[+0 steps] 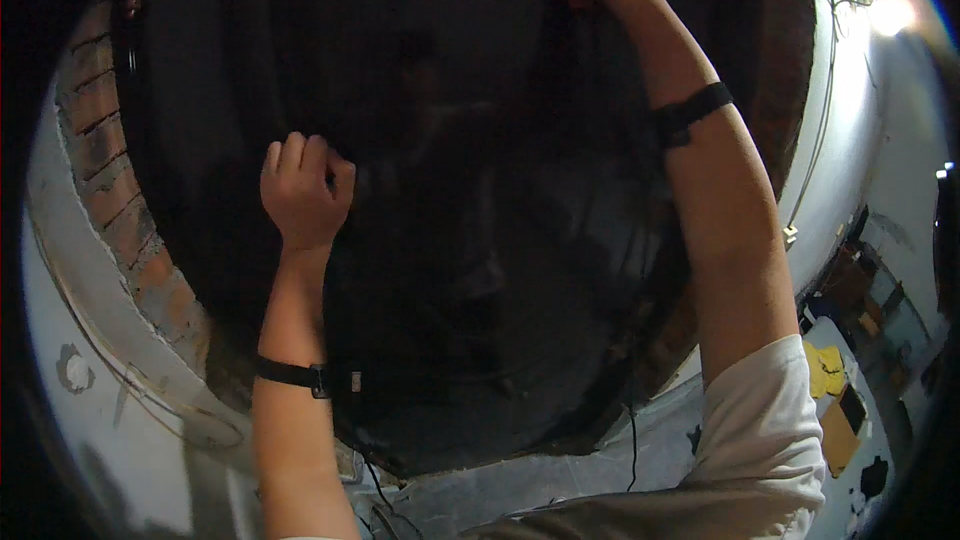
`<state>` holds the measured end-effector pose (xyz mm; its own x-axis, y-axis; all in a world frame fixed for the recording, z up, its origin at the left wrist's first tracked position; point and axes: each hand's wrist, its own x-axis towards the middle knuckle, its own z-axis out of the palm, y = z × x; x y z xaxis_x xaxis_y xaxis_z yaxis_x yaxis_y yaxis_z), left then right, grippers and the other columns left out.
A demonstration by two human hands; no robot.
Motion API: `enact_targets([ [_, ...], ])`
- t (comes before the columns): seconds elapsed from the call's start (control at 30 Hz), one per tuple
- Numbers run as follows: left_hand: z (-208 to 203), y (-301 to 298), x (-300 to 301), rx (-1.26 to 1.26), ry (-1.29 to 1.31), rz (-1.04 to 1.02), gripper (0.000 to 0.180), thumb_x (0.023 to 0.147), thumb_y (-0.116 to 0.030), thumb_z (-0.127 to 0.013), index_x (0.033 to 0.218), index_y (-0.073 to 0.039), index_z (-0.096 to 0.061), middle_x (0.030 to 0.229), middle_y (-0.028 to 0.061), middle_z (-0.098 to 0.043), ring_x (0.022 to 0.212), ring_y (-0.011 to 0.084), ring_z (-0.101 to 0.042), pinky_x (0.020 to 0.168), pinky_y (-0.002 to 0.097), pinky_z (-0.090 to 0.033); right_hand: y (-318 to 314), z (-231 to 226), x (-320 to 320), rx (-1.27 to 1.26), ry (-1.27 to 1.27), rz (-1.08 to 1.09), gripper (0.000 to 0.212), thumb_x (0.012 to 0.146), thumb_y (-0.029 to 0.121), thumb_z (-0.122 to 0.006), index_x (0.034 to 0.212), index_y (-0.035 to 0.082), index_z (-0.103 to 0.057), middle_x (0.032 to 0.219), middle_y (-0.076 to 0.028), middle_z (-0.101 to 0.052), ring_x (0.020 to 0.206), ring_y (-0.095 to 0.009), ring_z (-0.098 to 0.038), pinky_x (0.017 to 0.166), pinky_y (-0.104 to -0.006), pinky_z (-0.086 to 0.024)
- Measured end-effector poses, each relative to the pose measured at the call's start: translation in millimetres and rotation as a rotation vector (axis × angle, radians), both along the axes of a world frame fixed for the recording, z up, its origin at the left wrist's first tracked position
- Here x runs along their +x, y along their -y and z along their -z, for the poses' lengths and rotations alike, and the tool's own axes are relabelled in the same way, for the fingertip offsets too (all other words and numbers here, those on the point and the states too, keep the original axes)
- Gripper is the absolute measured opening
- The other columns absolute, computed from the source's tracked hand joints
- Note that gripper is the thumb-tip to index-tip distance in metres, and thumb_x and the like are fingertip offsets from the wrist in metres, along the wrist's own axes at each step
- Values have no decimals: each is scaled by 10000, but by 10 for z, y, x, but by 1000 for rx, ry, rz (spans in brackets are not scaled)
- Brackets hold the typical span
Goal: Clean a large black circular surface using a red cloth.
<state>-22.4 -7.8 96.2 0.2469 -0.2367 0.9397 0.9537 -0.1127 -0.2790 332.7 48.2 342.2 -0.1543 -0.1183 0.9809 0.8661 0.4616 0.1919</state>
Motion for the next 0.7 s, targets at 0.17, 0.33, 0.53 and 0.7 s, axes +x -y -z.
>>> enact_targets([
  [0.17,-5,10,14,14,-11,11,75,836,-135,-657,804,-82,-615,775,82,-577,680,275,-547,597,400,-452,133,202,-696,68,225,-71,677,872,284,-780,1482,123,-536,1484,-200,-480,1362,-447,-457,1109,-564,-435],
  [0.33,22,-60,-7,-15,42,100,100,892,-144,-636,842,-59,-623,811,102,-622,733,299,-604,669,419,-501,264,871,-1037,155,393,-86,652,823,299,-834,1423,198,-602,1471,-124,-534,1330,-382,-523,1077,-552,-468],
  [0.53,-35,-49,-123,65,-40,133,168,977,-134,-555,829,-67,-601,799,82,-621,734,299,-606,728,442,-490,340,2000,-1155,59,663,-172,683,760,395,-881,1391,270,-652,1447,-64,-575,1313,-310,-555,1058,-498,-472],
  [0.7,7,-10,-82,-109,24,162,230,1022,-154,-525,813,-66,-562,788,74,-598,736,294,-592,717,424,-479,400,3048,-1000,-2,915,-203,552,857,350,-741,1385,223,-636,1430,-69,-583,1255,-291,-561,984,-454,-476],
])
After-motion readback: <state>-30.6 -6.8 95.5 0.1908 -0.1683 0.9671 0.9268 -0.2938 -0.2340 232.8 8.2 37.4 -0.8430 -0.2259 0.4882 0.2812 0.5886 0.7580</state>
